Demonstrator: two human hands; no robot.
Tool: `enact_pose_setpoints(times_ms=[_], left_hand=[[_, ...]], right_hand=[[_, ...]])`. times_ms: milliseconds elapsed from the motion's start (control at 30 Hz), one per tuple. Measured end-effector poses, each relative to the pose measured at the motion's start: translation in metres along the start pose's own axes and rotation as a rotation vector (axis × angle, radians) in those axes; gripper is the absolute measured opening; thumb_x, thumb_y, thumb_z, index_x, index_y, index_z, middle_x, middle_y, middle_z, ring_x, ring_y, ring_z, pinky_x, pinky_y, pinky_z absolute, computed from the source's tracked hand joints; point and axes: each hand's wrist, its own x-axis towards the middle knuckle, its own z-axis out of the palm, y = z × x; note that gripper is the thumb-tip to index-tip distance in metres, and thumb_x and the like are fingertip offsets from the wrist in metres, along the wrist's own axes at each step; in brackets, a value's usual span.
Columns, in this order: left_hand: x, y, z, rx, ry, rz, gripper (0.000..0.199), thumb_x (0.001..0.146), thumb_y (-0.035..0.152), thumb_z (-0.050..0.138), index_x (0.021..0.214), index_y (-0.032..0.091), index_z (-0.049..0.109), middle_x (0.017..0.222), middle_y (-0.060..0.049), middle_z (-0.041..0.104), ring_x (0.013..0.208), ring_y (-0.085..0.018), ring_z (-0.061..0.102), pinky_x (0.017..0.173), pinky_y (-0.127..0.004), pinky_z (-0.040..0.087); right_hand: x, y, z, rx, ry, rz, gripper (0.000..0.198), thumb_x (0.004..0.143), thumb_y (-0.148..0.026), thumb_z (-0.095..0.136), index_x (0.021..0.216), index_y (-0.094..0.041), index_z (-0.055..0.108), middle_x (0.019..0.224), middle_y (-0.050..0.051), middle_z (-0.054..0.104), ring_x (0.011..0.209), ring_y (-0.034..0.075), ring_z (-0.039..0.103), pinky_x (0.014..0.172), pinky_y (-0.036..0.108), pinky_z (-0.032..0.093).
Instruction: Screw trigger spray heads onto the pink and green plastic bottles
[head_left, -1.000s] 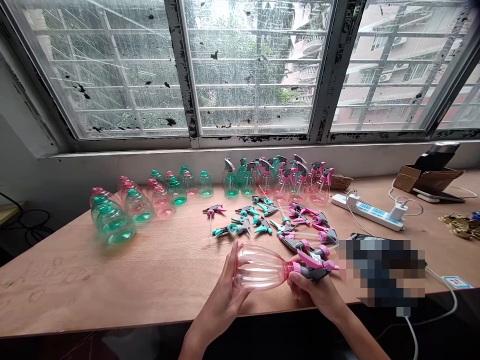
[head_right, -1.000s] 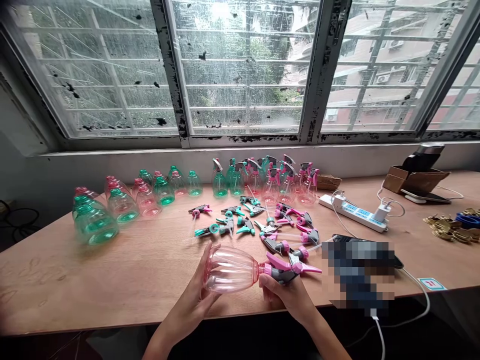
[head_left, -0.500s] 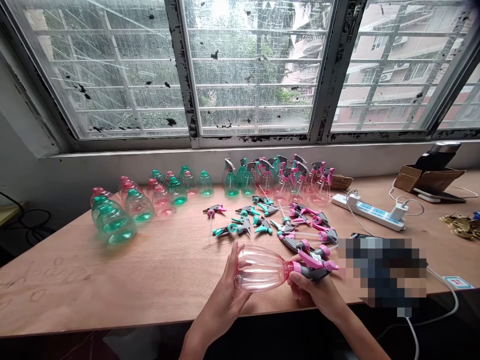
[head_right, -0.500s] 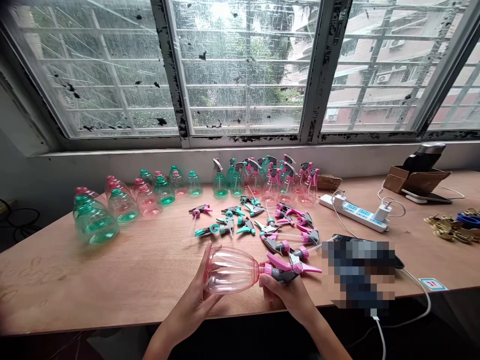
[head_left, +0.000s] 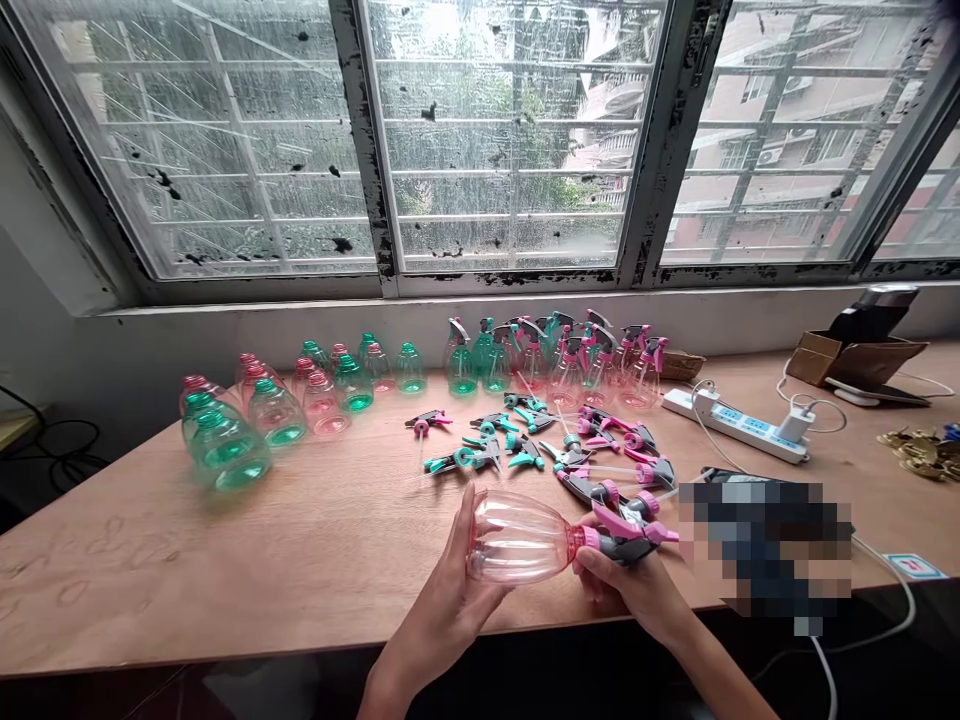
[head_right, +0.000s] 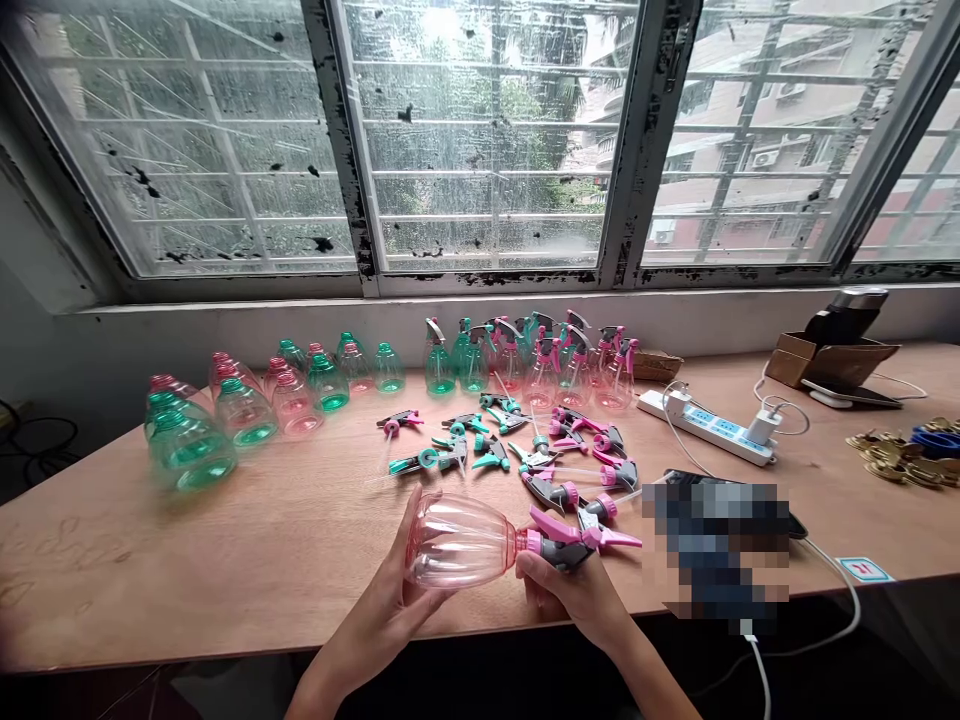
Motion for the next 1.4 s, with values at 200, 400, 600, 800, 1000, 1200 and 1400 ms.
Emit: enact_pose_setpoints(times_ms=[200,400,600,800,1000,1200,1400], left_hand=[[0.003,0.005,0.0,-0.035,0.01,-0.016,0.11,0.093,0.045,0.081,0.173,0.036,0.006,0.179,-0.014,0.021,0.155,-0.038,0.04,0.128,-0.054,0.036],[0.004,-0.009,-0.001,0.049,0.015,0.046,0.091,0.104,0.045,0.063,0.172,0.041,0.003,0.181,-0.011,0.018,0.153,-0.034,0.044,0.126,-0.053,0.038],[0.004,0.001,-0.001,0.014,-0.005,-0.009,0.115,0.093,0.046,0.08,0.173,0.037,-0.002,0.179,-0.013,0.021,0.156,-0.036,0.039,0.128,-0.052,0.035],[0.005,-0.003,-0.001,0.038,0.002,0.037,0.096,0.1,0.047,0.07,0.17,0.049,0.004,0.182,-0.006,0.014,0.15,-0.034,0.047,0.125,-0.053,0.039],[0.004,-0.009,-0.001,0.022,-0.003,0.032,0.11,0.095,0.048,0.076,0.171,0.045,-0.004,0.177,-0.013,0.025,0.14,-0.034,0.056,0.12,-0.054,0.045],[0.004,-0.006,-0.003,0.043,-0.015,0.028,0.104,0.098,0.046,0.073,0.172,0.042,-0.001,0.178,-0.013,0.022,0.149,-0.035,0.047,0.124,-0.053,0.04],[0.003,-0.006,-0.001,0.062,0.0,0.041,0.102,0.1,0.046,0.071,0.171,0.045,-0.002,0.178,-0.011,0.023,0.144,-0.033,0.052,0.124,-0.053,0.041]], right_hand=[[0.001,-0.003,0.002,0.002,-0.032,0.0,0.045,0.084,-0.06,0.086,0.095,-0.021,0.065,0.06,-0.003,0.066,0.051,0.014,0.056,0.052,0.028,0.043],[0.0,0.0,-0.002,-0.04,-0.022,0.014,0.046,0.084,-0.062,0.085,0.086,-0.018,0.07,0.066,0.002,0.069,0.054,0.015,0.058,0.054,0.03,0.046],[0.001,0.002,-0.003,-0.034,-0.03,0.016,0.045,0.085,-0.062,0.084,0.085,-0.019,0.07,0.06,0.001,0.066,0.052,0.015,0.057,0.052,0.029,0.046],[0.004,0.009,-0.01,-0.067,-0.087,0.008,0.049,0.089,-0.063,0.079,0.077,-0.016,0.074,0.06,0.004,0.067,0.053,0.015,0.056,0.051,0.028,0.044],[0.003,0.008,-0.008,-0.056,-0.082,-0.005,0.043,0.091,-0.058,0.08,0.082,-0.017,0.074,0.061,0.003,0.067,0.054,0.014,0.055,0.054,0.028,0.043],[0.002,0.008,-0.006,-0.029,-0.065,-0.002,0.043,0.089,-0.058,0.082,0.081,-0.017,0.074,0.059,0.001,0.065,0.052,0.014,0.055,0.054,0.028,0.043],[0.001,0.008,-0.006,-0.026,-0.054,-0.001,0.046,0.089,-0.061,0.082,0.082,-0.016,0.074,0.063,0.003,0.067,0.056,0.015,0.059,0.055,0.028,0.045]])
